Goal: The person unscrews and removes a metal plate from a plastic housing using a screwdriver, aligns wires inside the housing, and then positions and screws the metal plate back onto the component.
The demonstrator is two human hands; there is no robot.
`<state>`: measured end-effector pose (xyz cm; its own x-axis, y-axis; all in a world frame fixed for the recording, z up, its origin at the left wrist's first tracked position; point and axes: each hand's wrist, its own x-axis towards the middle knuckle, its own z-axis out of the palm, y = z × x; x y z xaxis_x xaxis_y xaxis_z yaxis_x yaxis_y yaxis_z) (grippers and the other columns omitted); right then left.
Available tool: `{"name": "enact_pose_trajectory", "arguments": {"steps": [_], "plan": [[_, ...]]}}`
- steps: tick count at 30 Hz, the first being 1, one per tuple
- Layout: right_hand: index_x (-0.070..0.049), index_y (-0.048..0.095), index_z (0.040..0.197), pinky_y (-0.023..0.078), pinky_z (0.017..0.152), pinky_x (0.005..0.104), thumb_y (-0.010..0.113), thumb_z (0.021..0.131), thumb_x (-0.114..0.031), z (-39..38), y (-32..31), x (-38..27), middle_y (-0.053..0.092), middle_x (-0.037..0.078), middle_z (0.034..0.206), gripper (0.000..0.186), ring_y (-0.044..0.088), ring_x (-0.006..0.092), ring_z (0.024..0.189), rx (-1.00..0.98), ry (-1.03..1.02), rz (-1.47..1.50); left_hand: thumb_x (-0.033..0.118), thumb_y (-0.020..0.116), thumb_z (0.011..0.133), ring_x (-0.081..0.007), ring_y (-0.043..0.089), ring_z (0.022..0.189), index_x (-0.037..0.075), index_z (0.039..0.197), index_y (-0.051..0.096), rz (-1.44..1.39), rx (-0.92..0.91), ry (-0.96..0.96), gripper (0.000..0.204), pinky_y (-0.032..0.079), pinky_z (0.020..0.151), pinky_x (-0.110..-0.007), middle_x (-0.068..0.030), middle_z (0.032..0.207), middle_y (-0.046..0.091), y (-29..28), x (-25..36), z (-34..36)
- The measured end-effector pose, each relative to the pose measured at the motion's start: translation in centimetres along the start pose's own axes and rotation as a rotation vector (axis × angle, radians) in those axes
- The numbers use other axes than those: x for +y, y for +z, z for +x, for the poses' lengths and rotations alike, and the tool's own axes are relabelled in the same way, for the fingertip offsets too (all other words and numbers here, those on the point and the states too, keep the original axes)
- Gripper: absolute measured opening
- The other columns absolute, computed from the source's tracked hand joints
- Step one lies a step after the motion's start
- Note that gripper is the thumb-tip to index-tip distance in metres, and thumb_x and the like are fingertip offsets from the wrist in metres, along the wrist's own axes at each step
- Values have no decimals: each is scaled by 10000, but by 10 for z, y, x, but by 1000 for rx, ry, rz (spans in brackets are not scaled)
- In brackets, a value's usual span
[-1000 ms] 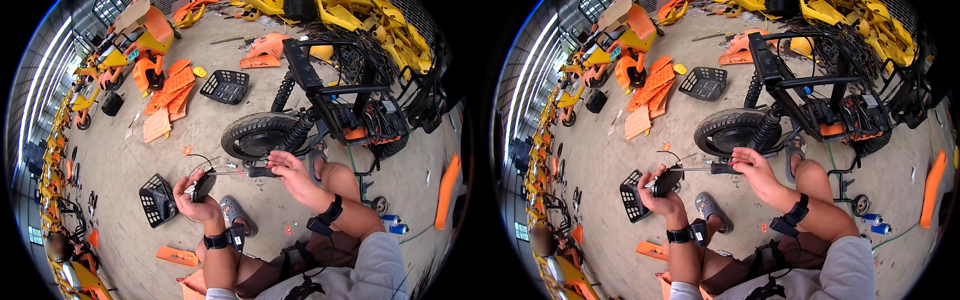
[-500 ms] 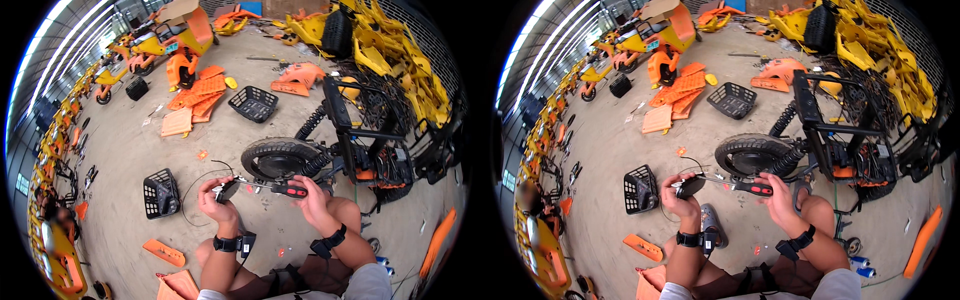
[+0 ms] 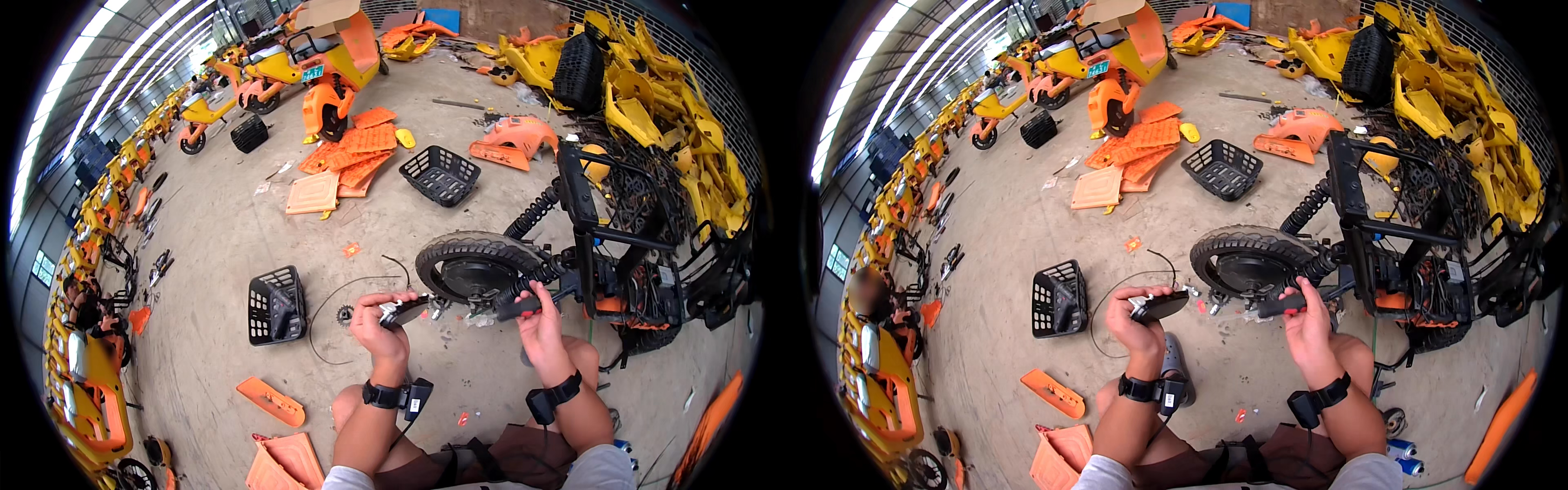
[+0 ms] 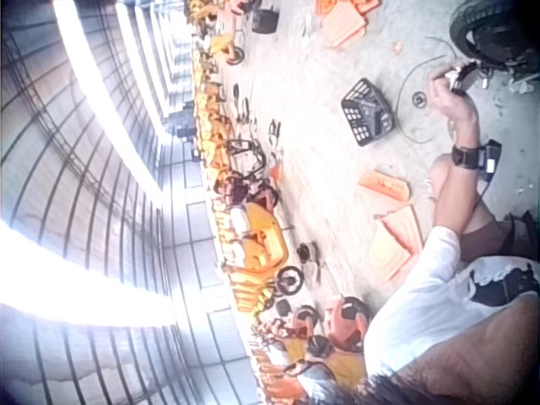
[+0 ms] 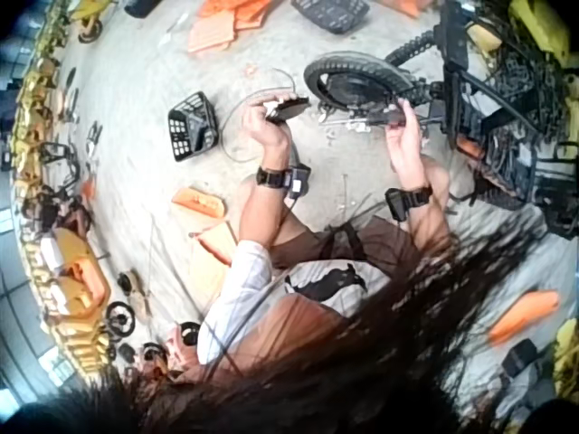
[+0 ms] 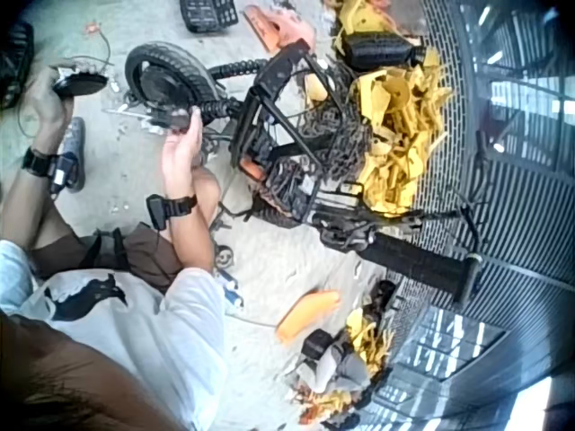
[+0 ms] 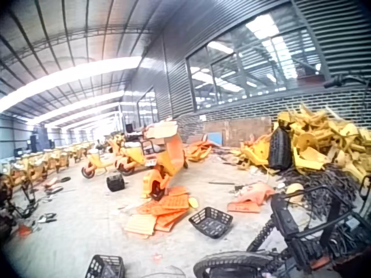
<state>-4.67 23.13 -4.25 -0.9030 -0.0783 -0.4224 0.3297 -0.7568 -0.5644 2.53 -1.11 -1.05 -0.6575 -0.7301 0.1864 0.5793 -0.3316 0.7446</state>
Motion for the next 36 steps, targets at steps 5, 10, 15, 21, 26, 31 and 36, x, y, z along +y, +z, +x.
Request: {"name": "enact_pose_trajectory", "arguments": {"steps": [5,10,15,21,26,31,36], "plan": [[12,604,1096,480,635,284,582,933,-110,-8,1,26,577,42,714,204,575,146,637,-179,-147,-473,2,353,773,-380,639,686,-47,751,481,96,-228,73,139,542,756,-514,-257,722,624,9,-13,-18],[25,659,1028,434,501,233,588,966,-160,-27,1,40,603,22,725,208,540,88,546,-447,28,-686,-65,366,817,-307,679,744,-61,729,544,213,-369,-20,199,545,840,-466,-204,745,674,22,-19,-40],[23,682,993,435,529,223,624,955,-178,-34,-4,43,631,14,742,213,558,68,592,-433,11,-747,-76,408,814,-262,688,744,-47,724,581,295,-489,33,198,552,856,-438,-163,737,682,26,-37,-47],[44,639,1052,453,540,244,564,967,-95,-28,-12,41,603,35,697,179,573,111,584,-346,9,-709,-51,488,805,-253,709,793,-39,752,636,453,-565,119,157,572,789,-372,-138,760,693,28,-50,-52],[57,663,991,479,522,263,561,957,-82,-21,-20,42,618,51,710,175,587,123,565,-326,23,-682,-73,470,791,-254,691,730,-41,754,615,477,-604,186,154,571,837,-399,-139,760,687,25,-52,-56],[49,661,987,483,511,268,555,954,-70,-9,-28,52,639,67,749,163,588,129,564,-321,0,-684,-61,482,791,-239,690,716,-38,793,643,546,-689,180,163,568,825,-378,-130,764,694,21,-48,-58],[-9,634,1024,462,567,246,507,961,-99,-20,-13,46,627,25,832,168,580,87,670,-335,91,-606,-17,473,830,-175,650,578,-18,899,661,543,-674,118,200,539,562,-304,-121,746,676,30,-33,-57]]}}
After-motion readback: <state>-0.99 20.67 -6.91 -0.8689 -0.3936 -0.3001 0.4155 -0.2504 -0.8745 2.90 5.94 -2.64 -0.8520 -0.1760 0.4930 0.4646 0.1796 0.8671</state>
